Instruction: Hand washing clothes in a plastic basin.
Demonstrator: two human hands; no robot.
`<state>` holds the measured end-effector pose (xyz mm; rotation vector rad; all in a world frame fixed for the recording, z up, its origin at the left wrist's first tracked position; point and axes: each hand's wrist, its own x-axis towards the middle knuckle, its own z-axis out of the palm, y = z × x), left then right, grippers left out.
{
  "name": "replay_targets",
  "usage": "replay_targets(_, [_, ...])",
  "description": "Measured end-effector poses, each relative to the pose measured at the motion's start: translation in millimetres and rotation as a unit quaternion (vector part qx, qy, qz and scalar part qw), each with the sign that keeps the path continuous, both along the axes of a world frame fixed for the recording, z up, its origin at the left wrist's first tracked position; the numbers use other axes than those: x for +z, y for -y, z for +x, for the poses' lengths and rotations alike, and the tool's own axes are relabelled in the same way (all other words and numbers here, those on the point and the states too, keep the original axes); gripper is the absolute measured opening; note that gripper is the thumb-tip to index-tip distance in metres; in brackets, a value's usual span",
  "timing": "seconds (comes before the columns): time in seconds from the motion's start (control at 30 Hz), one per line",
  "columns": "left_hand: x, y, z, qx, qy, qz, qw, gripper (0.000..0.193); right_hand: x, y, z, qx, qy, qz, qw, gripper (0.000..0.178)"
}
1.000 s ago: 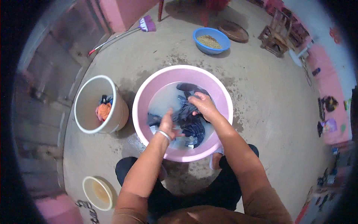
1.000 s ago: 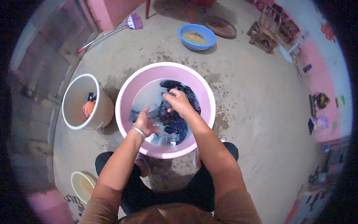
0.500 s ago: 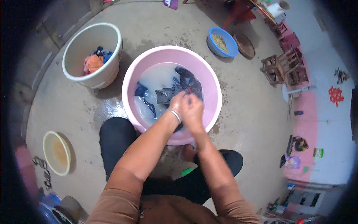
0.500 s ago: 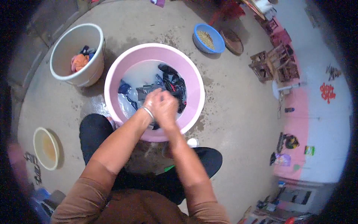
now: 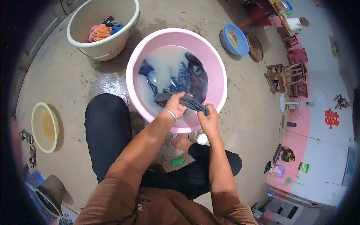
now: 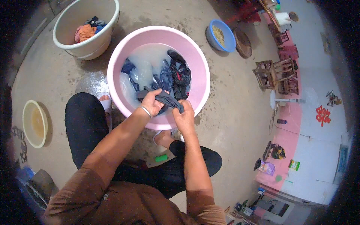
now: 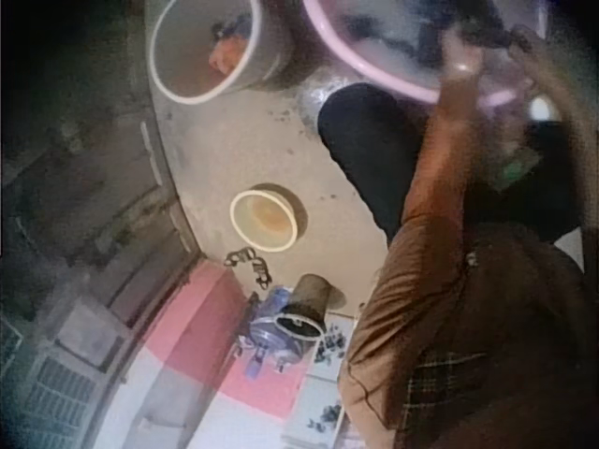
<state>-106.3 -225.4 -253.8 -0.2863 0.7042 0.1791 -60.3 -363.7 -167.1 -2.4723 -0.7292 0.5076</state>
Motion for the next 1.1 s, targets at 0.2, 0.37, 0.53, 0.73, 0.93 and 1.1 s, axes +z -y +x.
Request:
replay_targets(0.2, [-106.3, -22.9, -44.0, -0.135, 0.377, -0.109, 0.910, 0.032, 35.0, -73.1, -103.5, 0.165, -0.062, 0.134, 0.975, 0.014])
replay_targets(0.37, [-6.2, 36.6, 13.6, -0.236, -0.078, 0.109, 0.962, 0.030, -30.1, -37.2, -11.2, -0.138, 0.107, 0.079, 0.981, 0.022])
replay_targets(0.53, [-86.4, 9.4, -19.6, -0.143, 0.057, 0.159, 0.975, 0.033, -38.3, -78.8, -58.5, -0.016, 0.136, 0.228, 0.964, 0.022])
replay_targets(0.73, [34.2, 30.8, -3.1, -0.185, -0.061, 0.207, 0.959, 0.027, -27.5, -29.5, 0.2, -0.142, 0.057, 0.098, 0.983, 0.038])
replay_targets(0.93, [-1.9, 4.2, -11.5, -0.099, -0.060, 0.147, 0.982, 0.016, -15.5, -3.1, -24.0, 0.044, -0.215, -0.090, 0.972, 0.042])
replay_targets(1.1, [-32.3, 4.2, -16.6, -0.063, -0.016, 0.045, 0.997, 0.010, 0.2, -18.5, -32.1, 0.122, 0.153, 0.137, 0.971, 0.022])
